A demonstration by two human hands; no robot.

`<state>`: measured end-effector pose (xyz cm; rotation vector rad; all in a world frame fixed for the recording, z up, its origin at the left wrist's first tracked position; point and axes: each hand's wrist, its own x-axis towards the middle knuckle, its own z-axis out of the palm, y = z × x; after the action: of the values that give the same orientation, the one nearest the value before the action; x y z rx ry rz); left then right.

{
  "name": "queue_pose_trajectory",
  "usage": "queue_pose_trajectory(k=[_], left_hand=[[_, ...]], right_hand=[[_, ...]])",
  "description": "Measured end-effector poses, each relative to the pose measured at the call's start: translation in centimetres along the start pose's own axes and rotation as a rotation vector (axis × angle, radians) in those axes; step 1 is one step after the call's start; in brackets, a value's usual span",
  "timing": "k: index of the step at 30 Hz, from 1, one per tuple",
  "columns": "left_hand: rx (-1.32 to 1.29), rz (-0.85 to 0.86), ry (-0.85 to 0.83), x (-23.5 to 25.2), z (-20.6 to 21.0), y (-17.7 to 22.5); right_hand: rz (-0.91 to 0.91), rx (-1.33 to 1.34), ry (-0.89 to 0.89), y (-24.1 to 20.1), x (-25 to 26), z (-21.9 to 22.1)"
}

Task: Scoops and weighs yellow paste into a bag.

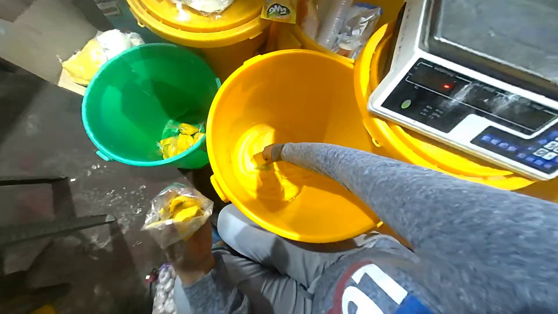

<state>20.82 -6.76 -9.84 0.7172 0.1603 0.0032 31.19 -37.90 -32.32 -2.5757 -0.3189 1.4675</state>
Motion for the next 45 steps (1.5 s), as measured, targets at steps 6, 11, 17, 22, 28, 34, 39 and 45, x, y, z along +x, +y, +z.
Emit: queue_pose_trajectory(k=[6, 11, 17, 22, 28, 34, 39, 45], left_hand=[[-0.08, -0.032, -0.065, -0.3, 0.0, -0.1], [-0.085, 0.004, -0.057, -1.2, -0.2, 0.0], [0.014, 0.035, -0.075, -1.0, 0.0, 0.2], [0.085, 0.105, -0.012, -0.9, 0.6, -0.2], [0.232, 0.178, 0.023, -0.4, 2.0, -1.5], [0.484, 0.283, -0.315, -1.1, 3.6, -3.5], [0.658, 0.443, -0.271, -2.7, 5.5, -6.0], [0.628, 0.522, -0.067, -2.8, 5.6, -7.5]], right_hand=[[-0.024, -0.033, 0.002, -0.5, -1.4, 0.2], [-0.019, -0.046, 0.006, -1.1, -1.7, 0.3], [-0.034, -0.068, -0.029, -0.9, -1.3, 1.2], [-0.041, 0.03, 0.013, -0.5, -3.2, -0.9], [-0.063, 0.34, 0.436, -3.2, -18.9, -10.9], [-0.444, 0.628, 1.024, -6.0, -34.8, -8.2], [-0.395, 0.404, 1.309, -10.4, -33.7, -0.3], [-0.345, 0.081, 1.473, -12.5, -33.6, 4.6]])
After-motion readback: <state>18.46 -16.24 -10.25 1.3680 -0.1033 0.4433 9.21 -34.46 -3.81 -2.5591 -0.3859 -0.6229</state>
